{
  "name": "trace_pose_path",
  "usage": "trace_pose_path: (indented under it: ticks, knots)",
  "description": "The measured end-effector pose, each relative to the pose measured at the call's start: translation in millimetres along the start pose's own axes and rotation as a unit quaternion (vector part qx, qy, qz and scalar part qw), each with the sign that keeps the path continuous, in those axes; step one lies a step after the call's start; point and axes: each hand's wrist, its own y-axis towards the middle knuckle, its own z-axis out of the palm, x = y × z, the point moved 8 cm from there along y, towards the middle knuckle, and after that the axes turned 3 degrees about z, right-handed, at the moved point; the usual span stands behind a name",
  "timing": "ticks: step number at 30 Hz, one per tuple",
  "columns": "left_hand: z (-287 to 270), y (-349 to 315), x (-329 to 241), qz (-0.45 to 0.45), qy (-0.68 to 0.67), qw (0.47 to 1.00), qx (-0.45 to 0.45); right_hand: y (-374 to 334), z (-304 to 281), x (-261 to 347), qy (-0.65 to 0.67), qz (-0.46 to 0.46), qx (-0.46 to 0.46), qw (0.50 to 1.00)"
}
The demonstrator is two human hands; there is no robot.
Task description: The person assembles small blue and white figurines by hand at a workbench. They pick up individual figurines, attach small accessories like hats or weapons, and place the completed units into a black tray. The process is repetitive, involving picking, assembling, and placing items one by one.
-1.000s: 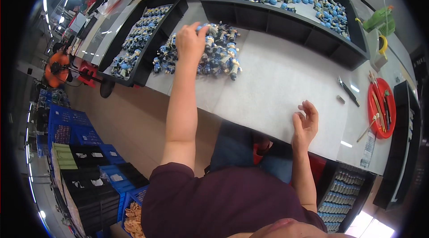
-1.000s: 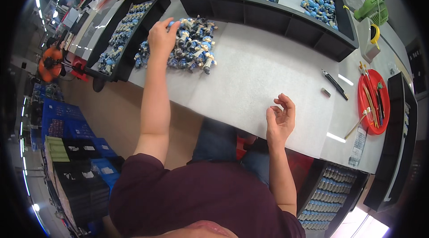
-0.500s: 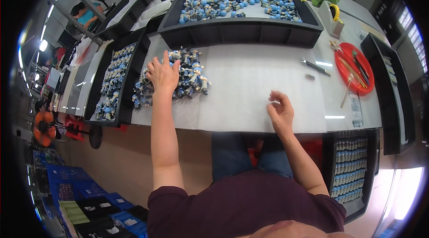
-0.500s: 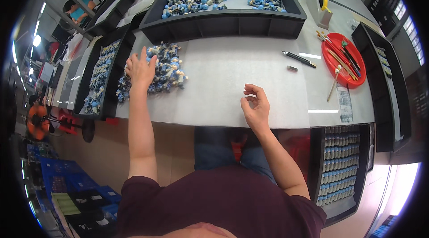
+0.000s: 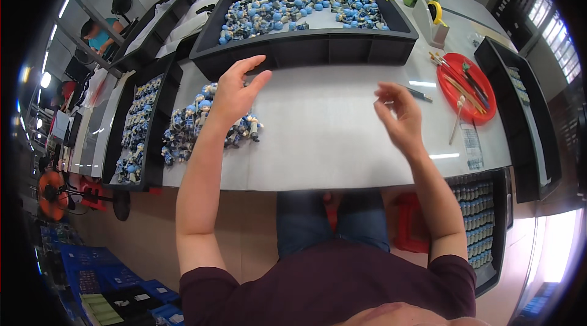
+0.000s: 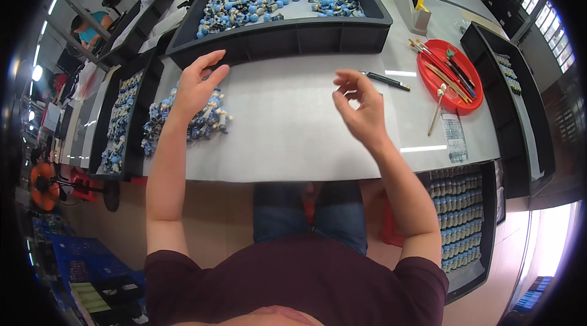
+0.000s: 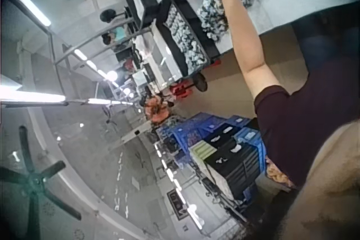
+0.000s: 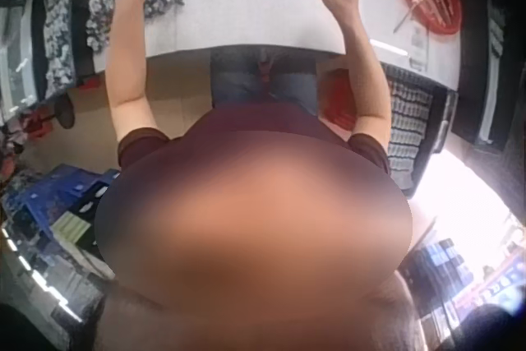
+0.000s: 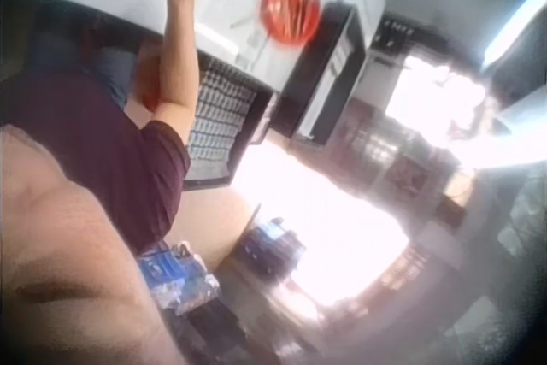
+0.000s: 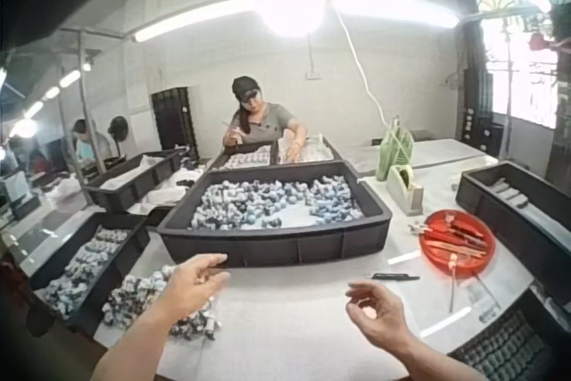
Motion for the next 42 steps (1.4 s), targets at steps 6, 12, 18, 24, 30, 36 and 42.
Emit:
trace_pose_path:
  ticks: [6, 12, 18, 24, 30, 36, 42]
  knots:
    - [86, 96, -1, -0.061, -0.136, 0.982, 0.120, 121, -58, -29, -0.111, -0.031, 0.001, 0.993]
    - [178, 207, 37, -0.202, -0.142, 0.950, 0.189, 247, -64, -90, -0.272, -0.036, 0.073, 0.959]
    - [258, 272, 84, -0.353, -0.220, 0.875, 0.247, 358, -39, -172, -0.442, -0.060, 0.188, 0.875]
    - [287, 303, 146, -0.444, -0.186, 0.869, 0.116, 421, 6, -217, -0.572, -0.068, 0.298, 0.761]
    - [320, 316, 168, -0.514, -0.217, 0.830, 0.015, 443, 12, -257, -0.654, 0.013, 0.413, 0.634]
    - [369, 320, 161, -0.553, -0.451, 0.700, -0.043, 458, 15, -265, -0.634, 0.034, 0.426, 0.645]
    - [379, 326, 166, -0.555, -0.365, 0.737, -0.123, 460, 15, -286, -0.619, 0.070, 0.439, 0.647]
